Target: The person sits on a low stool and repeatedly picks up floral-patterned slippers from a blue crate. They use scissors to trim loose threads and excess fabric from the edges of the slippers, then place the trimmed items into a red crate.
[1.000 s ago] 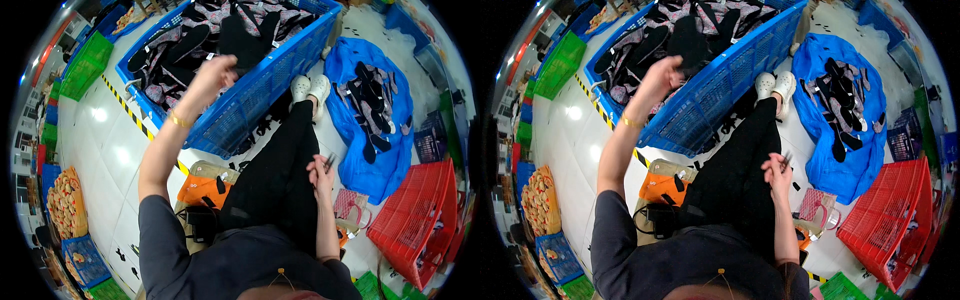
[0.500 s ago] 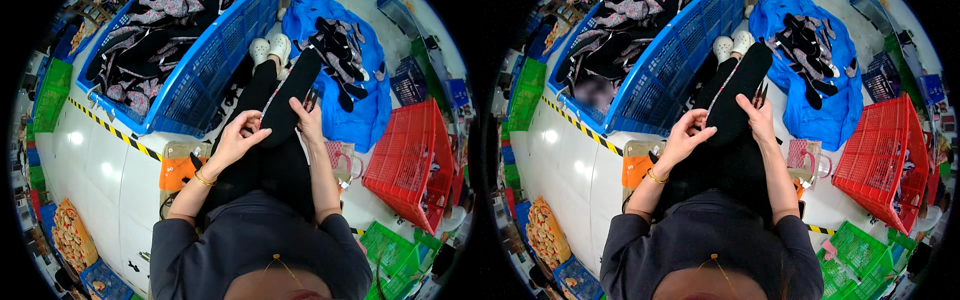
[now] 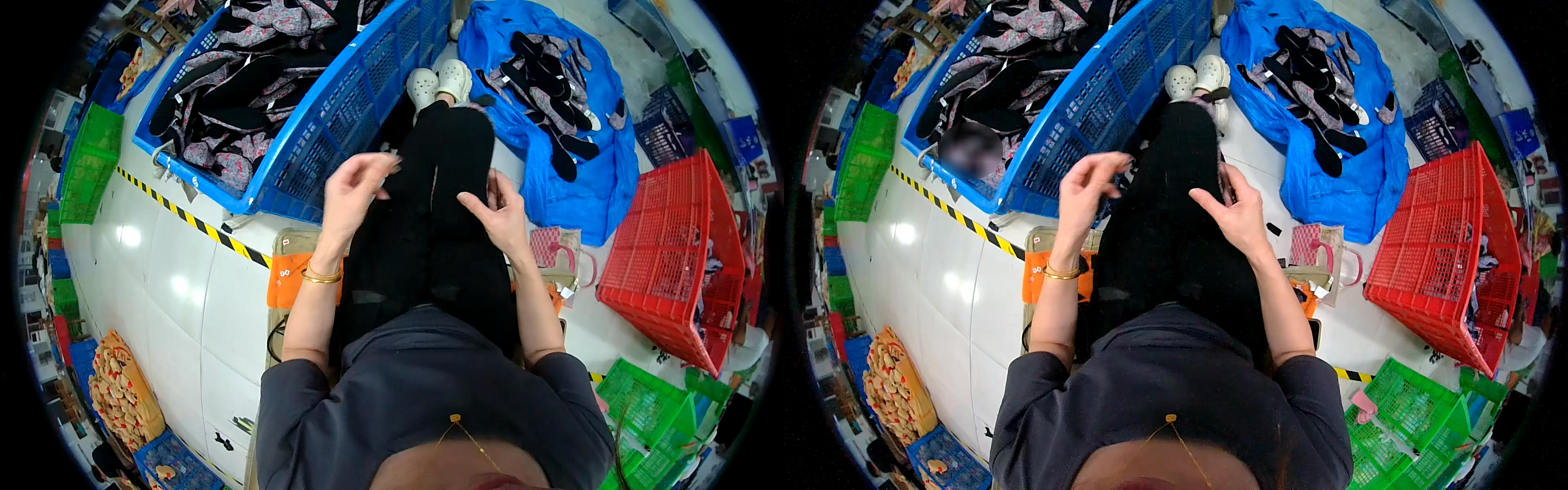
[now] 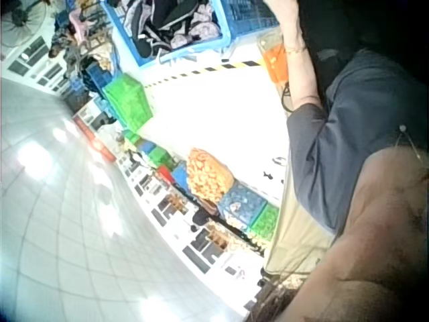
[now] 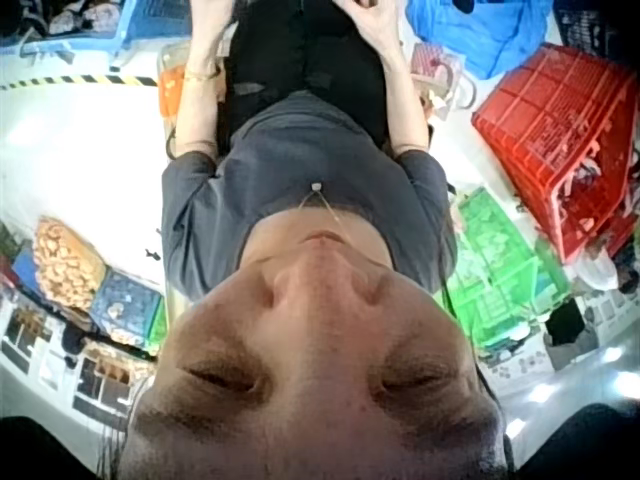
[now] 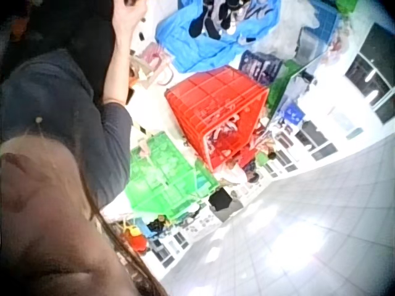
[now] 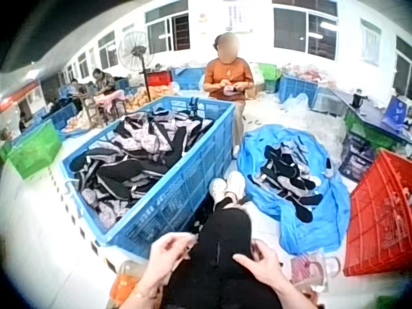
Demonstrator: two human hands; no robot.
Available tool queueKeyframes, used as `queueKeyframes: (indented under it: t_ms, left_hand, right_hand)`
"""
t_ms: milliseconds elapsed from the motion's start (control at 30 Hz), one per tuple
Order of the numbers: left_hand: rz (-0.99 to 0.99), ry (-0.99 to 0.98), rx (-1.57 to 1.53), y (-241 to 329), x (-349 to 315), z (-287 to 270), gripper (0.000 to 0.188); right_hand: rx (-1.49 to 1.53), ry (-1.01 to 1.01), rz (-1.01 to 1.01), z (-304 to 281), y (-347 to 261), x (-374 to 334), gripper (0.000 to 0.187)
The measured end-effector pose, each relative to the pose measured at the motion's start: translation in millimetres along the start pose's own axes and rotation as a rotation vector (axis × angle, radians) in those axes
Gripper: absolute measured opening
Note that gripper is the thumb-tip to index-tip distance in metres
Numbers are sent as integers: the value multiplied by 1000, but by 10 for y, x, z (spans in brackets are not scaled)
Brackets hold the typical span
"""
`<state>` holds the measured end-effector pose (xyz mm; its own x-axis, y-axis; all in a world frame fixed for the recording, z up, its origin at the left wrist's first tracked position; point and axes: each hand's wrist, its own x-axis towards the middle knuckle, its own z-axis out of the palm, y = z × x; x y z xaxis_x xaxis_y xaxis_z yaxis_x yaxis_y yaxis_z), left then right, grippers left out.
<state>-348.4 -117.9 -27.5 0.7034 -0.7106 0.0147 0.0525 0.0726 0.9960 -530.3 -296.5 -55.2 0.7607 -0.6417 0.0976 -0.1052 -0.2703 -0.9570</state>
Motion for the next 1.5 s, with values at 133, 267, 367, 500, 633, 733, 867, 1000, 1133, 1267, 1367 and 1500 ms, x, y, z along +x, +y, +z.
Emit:
queueKeyframes:
  t_ms: [133, 267, 367, 500, 633, 733, 867, 1000, 1133, 1267, 1367, 1500]
  left_hand:
    - [33, -237, -122, 315, 96, 369, 47]
    - [337, -237, 72, 149, 26, 395, 42]
    - [502, -224, 220, -197, -45, 384, 38]
    - [532, -333, 436, -601, -196, 419, 41]
    - [422, -405, 433, -761, -337, 426, 45]
    - [306, -411, 269, -847, -371, 420, 47]
    - [210, -379, 228, -777, -381, 490, 54]
    - [430, -316, 485, -811, -392, 538, 41]
    - [680, -117, 712, -948, -500, 583, 31]
    - [566, -58, 620, -1014, -644, 551, 37]
    - [644, -32, 585, -1078, -646, 509, 39]
    - [604, -18, 461, -1133, -686, 520, 39]
  right_hand:
    - [-164, 25, -265, 73, -147, -20, 39]
    - [-148, 50, -394, -45, -121, 117, 37]
    - [169, -48, -106, -199, -108, 78, 37]
    - [361, -158, 246, -63, 61, -52, 49]
    - [379, -218, 188, 58, 337, -185, 53]
    - [222, -177, 16, 90, 512, -237, 40]
    - [74, -56, -286, 141, 438, -347, 20]
    - [-127, -132, -399, 132, 440, -540, 37]
    - [-203, -175, -565, 120, 398, -646, 33]
    - [-401, -38, -93, -57, 260, -688, 39]
    - [-624, 27, -176, -96, 286, -662, 47]
    - [-533, -101, -353, -33, 372, -754, 43]
